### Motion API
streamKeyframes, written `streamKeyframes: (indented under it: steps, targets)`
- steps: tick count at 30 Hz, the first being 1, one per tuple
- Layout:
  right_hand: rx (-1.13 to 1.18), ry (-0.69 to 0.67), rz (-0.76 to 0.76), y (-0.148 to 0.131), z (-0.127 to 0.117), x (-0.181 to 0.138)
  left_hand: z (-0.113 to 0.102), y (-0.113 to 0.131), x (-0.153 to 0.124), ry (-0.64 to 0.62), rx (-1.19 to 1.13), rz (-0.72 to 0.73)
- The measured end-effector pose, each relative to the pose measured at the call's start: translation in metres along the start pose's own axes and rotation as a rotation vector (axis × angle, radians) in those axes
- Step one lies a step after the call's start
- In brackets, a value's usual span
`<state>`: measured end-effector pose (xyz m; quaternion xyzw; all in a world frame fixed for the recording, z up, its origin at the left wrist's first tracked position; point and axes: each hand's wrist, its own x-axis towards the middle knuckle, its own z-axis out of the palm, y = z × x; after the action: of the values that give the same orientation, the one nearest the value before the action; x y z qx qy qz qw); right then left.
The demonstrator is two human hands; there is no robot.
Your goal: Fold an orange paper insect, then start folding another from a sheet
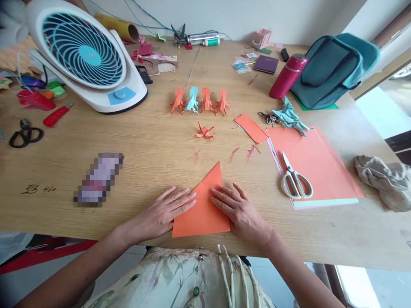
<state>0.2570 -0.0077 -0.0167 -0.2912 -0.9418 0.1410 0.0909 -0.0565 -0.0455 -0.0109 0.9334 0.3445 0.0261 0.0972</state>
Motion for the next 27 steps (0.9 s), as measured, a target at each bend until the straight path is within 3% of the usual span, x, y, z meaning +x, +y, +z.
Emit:
streamKeyframes:
  steps: [9,18,22,27]
  targets:
    - [-0.080,-0.034,-0.001,-0.015,-0.001,-0.003,0.000,-0.013,0.004,-0.058,0.019,-0.080]
    - [-0.061,0.019,-0.001,-0.019,0.007,-0.006,0.001,-0.021,-0.007,0.245,-0.125,0.087]
    - [0.076,0.088,-0.004,-0.019,0.005,-0.004,-0.007,-0.017,-0.001,0.299,-0.241,-0.010]
    - [0.281,0.167,0.176,-0.020,-0.004,0.008,-0.021,-0.015,0.015,0.283,-0.360,-0.212]
